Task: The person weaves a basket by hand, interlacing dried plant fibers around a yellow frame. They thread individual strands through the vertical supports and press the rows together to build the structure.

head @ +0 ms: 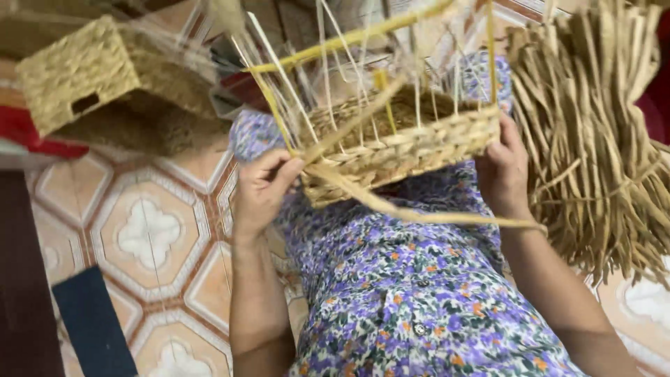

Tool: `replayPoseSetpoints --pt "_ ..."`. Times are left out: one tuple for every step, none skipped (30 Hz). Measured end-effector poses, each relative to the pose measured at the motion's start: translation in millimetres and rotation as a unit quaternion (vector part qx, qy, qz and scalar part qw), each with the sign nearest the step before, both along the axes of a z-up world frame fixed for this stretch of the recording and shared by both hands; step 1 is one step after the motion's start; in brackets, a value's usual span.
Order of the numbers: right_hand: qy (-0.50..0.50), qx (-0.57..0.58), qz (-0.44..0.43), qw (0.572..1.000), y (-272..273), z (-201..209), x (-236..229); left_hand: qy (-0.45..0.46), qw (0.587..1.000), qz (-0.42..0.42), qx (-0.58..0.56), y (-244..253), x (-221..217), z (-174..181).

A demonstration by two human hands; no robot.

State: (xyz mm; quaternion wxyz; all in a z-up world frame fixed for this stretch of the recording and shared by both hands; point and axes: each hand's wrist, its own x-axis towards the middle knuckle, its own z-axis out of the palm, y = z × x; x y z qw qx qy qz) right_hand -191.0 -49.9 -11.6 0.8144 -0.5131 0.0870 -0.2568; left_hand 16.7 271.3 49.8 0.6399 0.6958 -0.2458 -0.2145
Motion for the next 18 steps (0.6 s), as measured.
replayPoseSetpoints --pt "0.008 -0.016 -0.018 1.000 5.5 -6.2 -5.5 0.003 1.000 0.011 -0.020 3.0 -8.4 -9.6" --pt "0.010 -0.015 -0.008 1.000 10.1 -4.9 -8.1 0.005 1.000 0.022 -0.019 5.7 -16.1 -12.6" --pt "0.020 -0.039 -0.015 0.999 14.3 -3.5 -10.8 -0.003 0.998 0.053 -0.032 7.8 -23.8 -15.6" --pt "0.028 -0.064 -0.024 0.997 17.3 -1.8 -13.2 -0.013 0.995 0.083 -0.046 8.3 -30.2 -18.7" --pt "0.029 -0.065 -0.015 0.997 18.3 3.4 -14.1 -0.012 0.995 0.092 -0.046 8.7 -34.2 -16.4" --pt "0.037 -0.086 -0.019 0.995 19.1 9.0 -15.6 -0.098 0.990 0.095 0.021 8.6 -38.3 -13.8" --pt "0.046 -0.107 -0.023 0.993 19.8 14.8 -17.0 -0.181 0.975 0.096 0.090 8.4 -42.2 -11.0" --pt "0.045 -0.109 -0.017 0.993 15.7 12.6 -20.1 -0.180 0.974 0.103 0.089 7.3 -45.1 -1.5" --pt "0.068 -0.149 -0.023 0.986 11.2 10.7 -22.9 -0.268 0.952 0.096 0.109 5.8 -47.7 8.3" --pt "0.090 -0.189 -0.034 0.977 5.4 9.7 -26.2 -0.354 0.922 0.085 0.128 2.3 -48.9 18.7" --pt "0.088 -0.193 -0.031 0.977 7.3 20.4 -24.9 -0.355 0.922 0.089 0.126 -0.4 -48.6 16.3" --pt "0.100 -0.308 -0.073 0.943 10.6 30.5 -24.1 -0.391 0.901 0.084 0.167 -1.8 -48.9 13.7" --pt "0.109 -0.419 -0.113 0.894 13.7 40.8 -23.1 -0.425 0.878 0.078 0.207 -3.5 -48.9 11.3" --pt "0.106 -0.421 -0.111 0.894 15.1 42.5 -17.6 -0.426 0.877 0.082 0.207 -5.6 -49.0 19.7" --pt "0.064 -0.496 -0.157 0.852 16.4 44.4 -12.2 -0.434 0.872 0.074 0.214 -7.8 -49.1 28.3" --pt "0.023 -0.566 -0.199 0.800 18.4 46.3 -8.2 -0.441 0.867 0.065 0.221 -9.5 -50.6 36.4" --pt "0.021 -0.567 -0.196 0.800 24.5 54.1 -5.5 -0.441 0.867 0.069 0.222 -11.0 -49.1 33.0" --pt "0.011 -0.565 -0.134 0.814 30.5 62.1 -2.1 -0.446 0.873 0.048 0.192 -13.1 -46.2 30.1"
